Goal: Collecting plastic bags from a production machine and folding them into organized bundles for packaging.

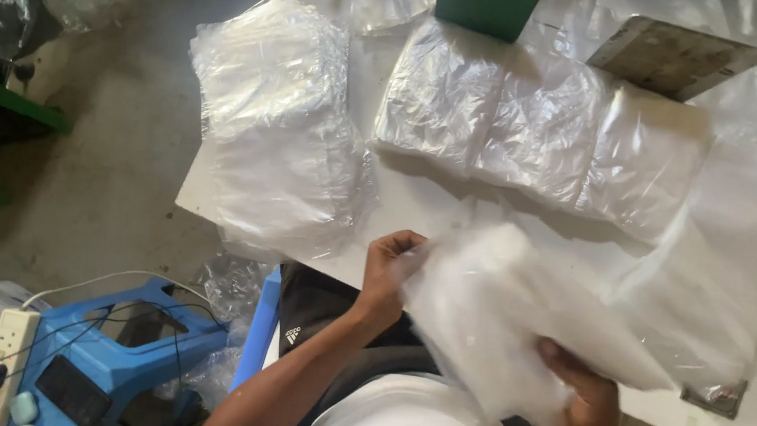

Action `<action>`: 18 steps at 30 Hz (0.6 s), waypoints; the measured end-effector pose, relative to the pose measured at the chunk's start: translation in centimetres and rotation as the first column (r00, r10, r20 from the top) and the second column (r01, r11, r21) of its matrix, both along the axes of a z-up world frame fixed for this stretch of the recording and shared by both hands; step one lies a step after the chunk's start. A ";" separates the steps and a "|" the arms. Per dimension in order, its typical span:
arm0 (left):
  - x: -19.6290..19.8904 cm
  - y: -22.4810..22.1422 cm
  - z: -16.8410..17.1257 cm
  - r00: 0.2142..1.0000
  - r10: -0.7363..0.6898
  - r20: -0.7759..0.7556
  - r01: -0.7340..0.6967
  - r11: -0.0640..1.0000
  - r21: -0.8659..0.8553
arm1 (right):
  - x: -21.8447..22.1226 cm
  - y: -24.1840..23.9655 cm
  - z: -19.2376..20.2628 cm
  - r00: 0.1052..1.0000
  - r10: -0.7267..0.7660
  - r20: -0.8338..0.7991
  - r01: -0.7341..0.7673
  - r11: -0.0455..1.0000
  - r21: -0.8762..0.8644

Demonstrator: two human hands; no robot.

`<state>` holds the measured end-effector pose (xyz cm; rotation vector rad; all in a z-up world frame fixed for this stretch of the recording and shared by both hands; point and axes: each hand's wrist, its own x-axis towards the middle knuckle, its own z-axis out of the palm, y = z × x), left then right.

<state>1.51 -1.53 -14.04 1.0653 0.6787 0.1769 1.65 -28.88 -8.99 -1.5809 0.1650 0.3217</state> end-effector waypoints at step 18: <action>-0.1 0.9 3.2 0.872 -0.471 0.133 0.112 0.457 0.883 | 3.1 5.8 3.7 0.727 0.552 0.409 -0.435 0.830 -0.348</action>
